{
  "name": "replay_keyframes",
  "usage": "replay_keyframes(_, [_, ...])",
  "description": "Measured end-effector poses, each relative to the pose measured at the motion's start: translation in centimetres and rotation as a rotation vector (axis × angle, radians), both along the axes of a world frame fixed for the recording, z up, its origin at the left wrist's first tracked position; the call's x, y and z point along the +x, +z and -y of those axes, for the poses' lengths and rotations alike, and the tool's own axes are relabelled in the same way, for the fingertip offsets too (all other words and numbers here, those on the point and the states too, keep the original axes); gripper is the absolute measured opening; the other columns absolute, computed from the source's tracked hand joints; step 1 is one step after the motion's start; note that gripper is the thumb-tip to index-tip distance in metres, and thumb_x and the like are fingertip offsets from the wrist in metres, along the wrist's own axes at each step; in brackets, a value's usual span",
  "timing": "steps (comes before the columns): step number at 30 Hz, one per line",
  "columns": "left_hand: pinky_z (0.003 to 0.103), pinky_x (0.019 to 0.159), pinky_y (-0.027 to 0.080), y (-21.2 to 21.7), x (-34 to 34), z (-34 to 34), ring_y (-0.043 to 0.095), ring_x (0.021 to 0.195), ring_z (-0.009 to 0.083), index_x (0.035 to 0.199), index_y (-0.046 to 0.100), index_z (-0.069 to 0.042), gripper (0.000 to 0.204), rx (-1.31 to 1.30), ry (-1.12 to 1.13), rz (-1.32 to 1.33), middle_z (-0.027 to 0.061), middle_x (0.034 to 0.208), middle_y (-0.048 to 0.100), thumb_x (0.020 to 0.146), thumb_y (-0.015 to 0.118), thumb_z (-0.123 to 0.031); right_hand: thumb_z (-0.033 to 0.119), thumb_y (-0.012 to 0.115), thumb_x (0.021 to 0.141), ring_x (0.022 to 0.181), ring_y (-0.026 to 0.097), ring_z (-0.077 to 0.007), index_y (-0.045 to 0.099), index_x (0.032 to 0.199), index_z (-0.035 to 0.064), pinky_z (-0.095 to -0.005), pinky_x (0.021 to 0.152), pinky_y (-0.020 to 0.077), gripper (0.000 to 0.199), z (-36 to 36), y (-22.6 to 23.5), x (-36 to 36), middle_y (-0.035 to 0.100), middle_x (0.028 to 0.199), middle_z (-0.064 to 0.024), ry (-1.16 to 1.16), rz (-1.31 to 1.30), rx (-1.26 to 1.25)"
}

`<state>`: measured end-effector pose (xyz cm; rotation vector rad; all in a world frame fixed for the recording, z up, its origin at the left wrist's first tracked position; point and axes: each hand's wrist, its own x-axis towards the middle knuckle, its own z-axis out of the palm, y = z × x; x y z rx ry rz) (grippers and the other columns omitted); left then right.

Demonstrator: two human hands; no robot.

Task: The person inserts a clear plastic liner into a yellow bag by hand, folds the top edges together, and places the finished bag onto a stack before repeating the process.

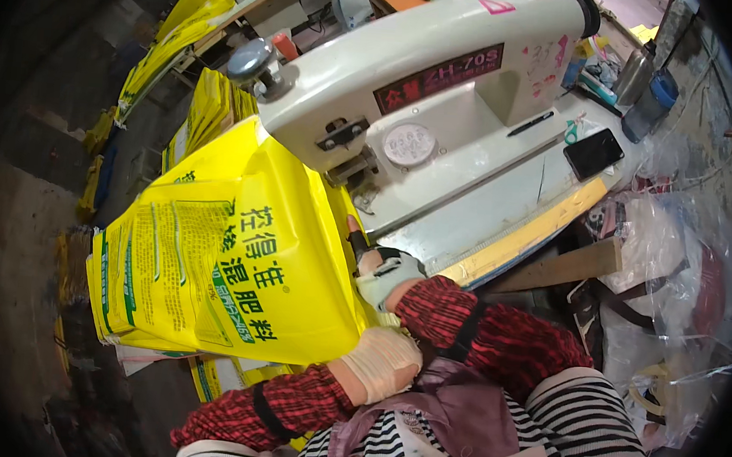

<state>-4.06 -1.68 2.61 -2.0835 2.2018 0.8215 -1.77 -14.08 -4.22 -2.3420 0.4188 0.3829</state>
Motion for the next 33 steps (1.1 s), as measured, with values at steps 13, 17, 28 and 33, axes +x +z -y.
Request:
replay_keyframes(13, [0.043,0.092,0.04,11.4,14.6,6.0,0.063,0.084,0.0226,0.082,0.067,-0.021,0.018,0.254,-0.374,0.558,-0.002,0.076,0.065,0.072,0.075,-0.034,0.044,0.056,0.088,0.088,0.069,-0.0387,0.048,0.138,0.0039,-0.0437,0.077,0.0555,0.064,-0.2,2.1,-2.8,0.072,0.097,-0.0188,0.112,-0.204,-0.073])
replay_keyframes(17, [0.042,0.069,0.049,14.9,9.8,4.3,0.065,0.07,0.0293,0.077,0.066,-0.013,0.014,0.233,-0.359,0.071,0.0053,0.075,0.066,0.074,0.068,-0.027,0.039,0.047,0.092,0.088,0.07,-0.0373,0.05,0.137,0.006,-0.0441,0.076,0.0557,0.055,1.1,3.4,0.5,0.072,0.1,-0.0162,0.152,-0.141,-0.026])
replay_keyframes(28, [0.031,0.077,0.052,-2.5,6.5,-3.1,0.062,0.076,0.0182,0.104,0.063,0.0,0.019,0.023,1.289,-0.715,0.0095,0.081,0.063,0.091,0.053,-0.01,0.036,0.054,0.092,0.096,0.067,-0.0385,0.026,0.155,0.0263,-0.0441,0.082,0.0528,0.069,1.3,-2.3,-0.1,0.067,0.109,-0.0251,-0.042,-0.057,0.259])
replay_keyframes(33, [0.033,0.073,0.051,-0.9,9.7,-2.1,0.058,0.077,0.0201,0.108,0.059,0.0,0.021,-0.774,1.405,-0.547,0.0097,0.081,0.058,0.09,0.054,-0.009,0.034,0.067,0.091,0.093,0.065,-0.0303,0.059,0.131,0.0122,-0.0375,0.085,0.05,0.046,-2.3,-3.7,-6.3,0.066,0.111,-0.0213,-0.014,0.11,0.569])
